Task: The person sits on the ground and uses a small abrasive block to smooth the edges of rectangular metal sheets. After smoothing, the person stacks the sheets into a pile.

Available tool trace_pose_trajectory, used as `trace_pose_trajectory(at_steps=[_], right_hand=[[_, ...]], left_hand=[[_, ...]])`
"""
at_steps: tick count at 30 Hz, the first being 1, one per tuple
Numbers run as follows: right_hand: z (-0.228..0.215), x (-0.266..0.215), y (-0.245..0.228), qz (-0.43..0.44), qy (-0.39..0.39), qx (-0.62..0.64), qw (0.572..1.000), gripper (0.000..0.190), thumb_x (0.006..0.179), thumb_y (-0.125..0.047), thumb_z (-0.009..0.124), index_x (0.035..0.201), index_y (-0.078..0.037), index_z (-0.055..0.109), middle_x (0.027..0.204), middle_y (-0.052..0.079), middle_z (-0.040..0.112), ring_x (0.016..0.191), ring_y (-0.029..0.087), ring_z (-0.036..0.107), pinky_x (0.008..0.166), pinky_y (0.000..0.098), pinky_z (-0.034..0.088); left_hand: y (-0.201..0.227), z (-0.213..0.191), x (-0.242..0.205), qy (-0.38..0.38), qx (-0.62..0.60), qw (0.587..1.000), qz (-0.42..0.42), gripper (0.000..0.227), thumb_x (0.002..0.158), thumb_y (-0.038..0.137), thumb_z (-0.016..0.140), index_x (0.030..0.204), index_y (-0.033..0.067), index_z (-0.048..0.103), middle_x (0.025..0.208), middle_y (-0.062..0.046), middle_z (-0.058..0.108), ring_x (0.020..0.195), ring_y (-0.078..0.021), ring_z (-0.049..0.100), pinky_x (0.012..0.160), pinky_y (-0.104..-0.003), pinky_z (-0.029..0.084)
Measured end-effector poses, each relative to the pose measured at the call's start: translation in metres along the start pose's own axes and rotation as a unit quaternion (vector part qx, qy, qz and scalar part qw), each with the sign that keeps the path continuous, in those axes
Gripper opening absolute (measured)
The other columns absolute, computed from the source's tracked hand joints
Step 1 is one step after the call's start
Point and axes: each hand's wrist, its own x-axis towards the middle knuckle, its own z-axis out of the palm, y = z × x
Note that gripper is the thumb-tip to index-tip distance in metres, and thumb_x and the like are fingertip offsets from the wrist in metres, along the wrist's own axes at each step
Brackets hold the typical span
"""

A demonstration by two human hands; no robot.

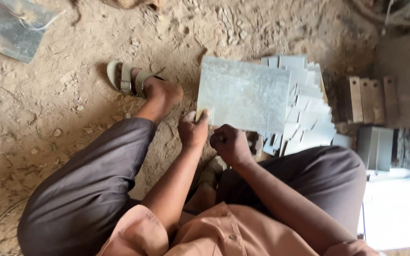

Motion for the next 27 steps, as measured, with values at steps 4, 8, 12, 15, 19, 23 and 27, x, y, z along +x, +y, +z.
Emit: trace_pose_trajectory(at_steps=[4, 8, 12, 15, 19, 23, 27], right_hand=[[-0.061, 0.011, 0.017, 0.162, -0.003, 0.230, 0.960, 0.007, 0.089, -0.012, 0.062, 0.094, -0.009, 0.065, 0.082, 0.008, 0.073, 0.063, 0.018, 0.068, 0.049, 0.0297, 0.051], [-0.153, 0.044, 0.095, 0.218, 0.134, 0.500, 0.827, 0.014, 0.092, -0.008, 0.048, 0.085, -0.003, 0.058, 0.075, 0.010, 0.061, 0.064, 0.020, 0.061, 0.066, 0.0379, 0.065], [-0.168, 0.073, 0.188, 0.337, 0.166, 0.169, 0.911, 0.033, 0.092, -0.048, 0.063, 0.095, -0.016, 0.066, 0.073, 0.004, 0.049, 0.057, 0.017, 0.039, 0.050, 0.0375, 0.035], [-0.141, 0.081, 0.177, 0.352, -0.020, 0.127, 0.927, 0.061, 0.073, -0.058, 0.077, 0.112, -0.012, 0.076, 0.100, 0.003, 0.074, 0.082, 0.019, 0.069, 0.067, 0.0428, 0.053], [-0.163, 0.043, 0.120, 0.269, 0.002, 0.293, 0.918, 0.029, 0.082, -0.030, 0.083, 0.095, -0.006, 0.075, 0.083, 0.004, 0.067, 0.069, 0.016, 0.059, 0.057, 0.0323, 0.050], [-0.223, -0.042, 0.074, 0.197, -0.009, 0.370, 0.908, 0.023, 0.094, -0.019, 0.079, 0.084, -0.001, 0.067, 0.067, 0.006, 0.053, 0.052, 0.012, 0.046, 0.045, 0.0291, 0.035], [-0.277, -0.182, 0.064, 0.238, 0.255, 0.502, 0.792, 0.008, 0.087, -0.008, 0.072, 0.091, -0.003, 0.066, 0.086, 0.009, 0.072, 0.071, 0.017, 0.070, 0.062, 0.0314, 0.058]], left_hand=[[-0.004, 0.004, 0.006, -0.009, -0.013, 1.000, 0.021, 0.029, 0.094, 0.032, 0.075, 0.087, 0.0035, 0.072, 0.084, -0.012, 0.074, 0.074, -0.0216, 0.068, 0.069, -0.036, 0.054], [-0.025, 0.008, 0.006, -0.013, -0.090, 0.992, 0.090, 0.038, 0.082, 0.033, 0.082, 0.102, 0.0042, 0.069, 0.097, -0.010, 0.076, 0.087, -0.0215, 0.071, 0.080, -0.039, 0.056], [-0.049, 0.018, 0.031, 0.026, 0.010, 0.980, 0.197, 0.059, 0.072, 0.022, 0.095, 0.114, -0.0022, 0.060, 0.109, -0.011, 0.068, 0.100, -0.0239, 0.064, 0.090, -0.039, 0.053], [-0.053, 0.003, 0.038, -0.053, -0.049, 0.988, 0.135, 0.044, 0.077, 0.006, 0.088, 0.114, 0.0008, 0.064, 0.108, -0.003, 0.071, 0.093, -0.0159, 0.066, 0.082, -0.033, 0.056], [-0.016, -0.035, 0.028, -0.200, -0.158, 0.966, 0.045, 0.035, 0.090, 0.005, 0.078, 0.122, 0.0002, 0.065, 0.106, -0.004, 0.071, 0.082, -0.0136, 0.063, 0.068, -0.029, 0.051], [0.053, -0.046, 0.000, -0.342, -0.124, 0.931, 0.037, 0.033, 0.097, 0.012, 0.074, 0.127, 0.0007, 0.063, 0.106, -0.006, 0.070, 0.085, -0.0152, 0.063, 0.072, -0.029, 0.051], [0.098, 0.005, -0.045, -0.383, -0.096, 0.918, 0.037, 0.028, 0.098, 0.017, 0.068, 0.123, 0.0054, 0.068, 0.105, -0.002, 0.071, 0.088, -0.0111, 0.065, 0.070, -0.028, 0.054]])
